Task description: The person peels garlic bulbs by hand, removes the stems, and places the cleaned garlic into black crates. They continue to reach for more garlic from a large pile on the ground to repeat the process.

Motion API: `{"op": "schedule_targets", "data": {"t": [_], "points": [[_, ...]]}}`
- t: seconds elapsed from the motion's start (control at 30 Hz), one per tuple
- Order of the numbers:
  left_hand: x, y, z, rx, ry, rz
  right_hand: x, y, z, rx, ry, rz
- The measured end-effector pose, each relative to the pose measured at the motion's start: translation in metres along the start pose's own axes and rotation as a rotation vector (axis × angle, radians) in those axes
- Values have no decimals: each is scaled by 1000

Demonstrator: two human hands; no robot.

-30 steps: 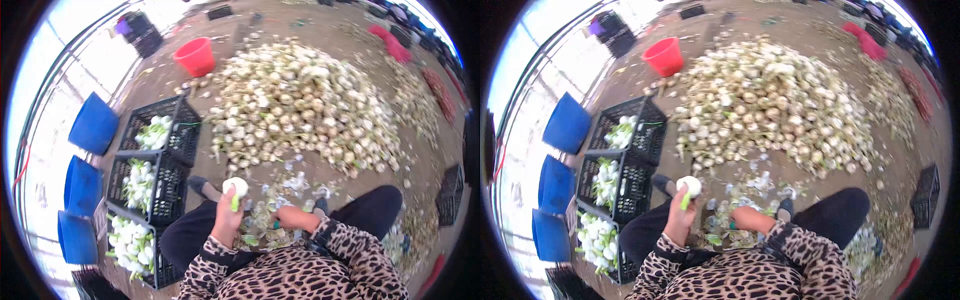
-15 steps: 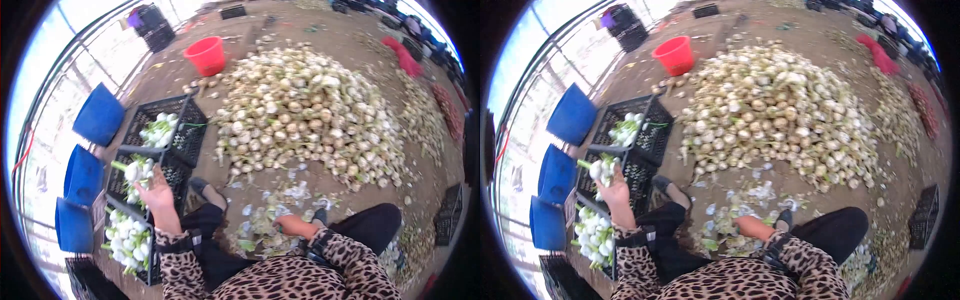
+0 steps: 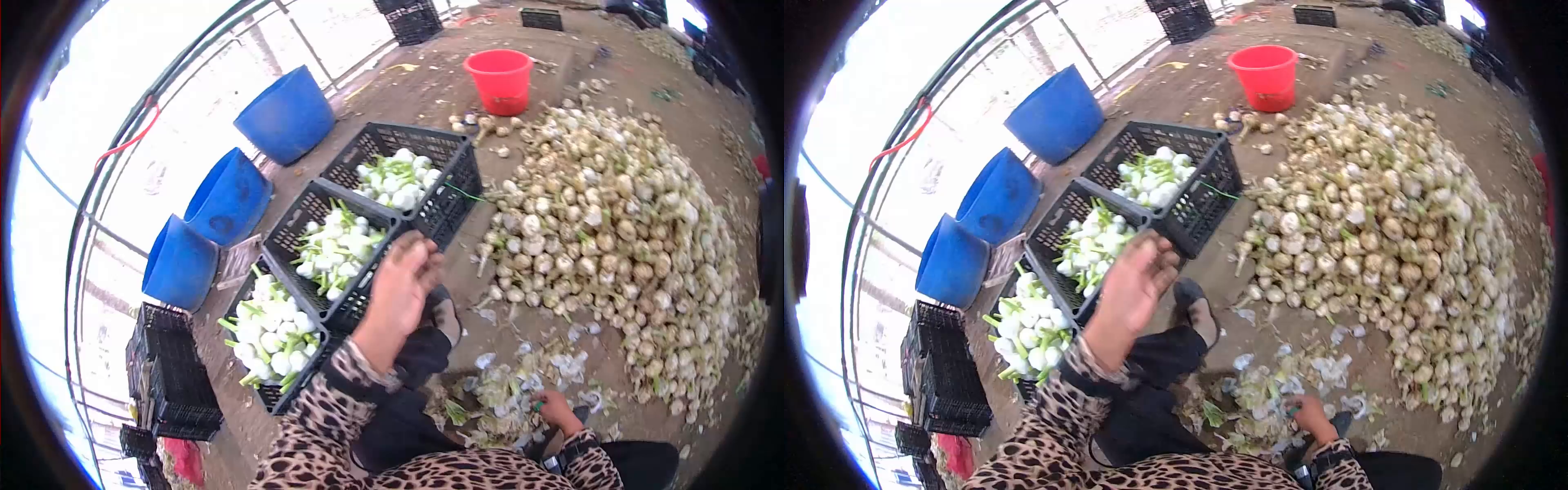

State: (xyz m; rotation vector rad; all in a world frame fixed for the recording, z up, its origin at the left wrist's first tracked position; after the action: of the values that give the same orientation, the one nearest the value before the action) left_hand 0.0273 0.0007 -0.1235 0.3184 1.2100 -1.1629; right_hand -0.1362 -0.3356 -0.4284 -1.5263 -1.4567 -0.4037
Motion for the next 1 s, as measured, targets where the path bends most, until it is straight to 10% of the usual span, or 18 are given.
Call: {"op": "schedule_targets", "data": {"t": [0.23,0.3,0.37,0.63,0.83,0.9,1.0], "points": [[-142,149,-95,-271,914,637,-38,23,18,-94,-20,186],[-130,195,-127,-69,1471,857,-60,30,30,-88,-41,201],[-99,212,-133,-34,1728,687,-64,37,33,-64,-127,129],[10,270,-177,64,1771,652,-39,25,16,-71,-33,239],[-62,225,-140,-249,1068,122,-81,26,32,-125,-143,65],[-94,256,-157,47,1125,433,-83,21,34,-134,-137,34],[-152,282,-148,-228,1121,476,-34,15,19,-83,-278,6]]}}
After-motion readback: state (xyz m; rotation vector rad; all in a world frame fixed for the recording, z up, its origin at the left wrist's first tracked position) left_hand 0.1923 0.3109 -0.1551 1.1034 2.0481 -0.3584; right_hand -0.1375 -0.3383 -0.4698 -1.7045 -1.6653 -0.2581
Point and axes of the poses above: each hand's wrist, its own y-axis towards the middle knuckle, its own z-axis out of the palm, x = y × z, the point moved 3 cm from there along y, towards the middle knuckle, and after that the axes turned 15 degrees about -x, right-handed, at the moved point
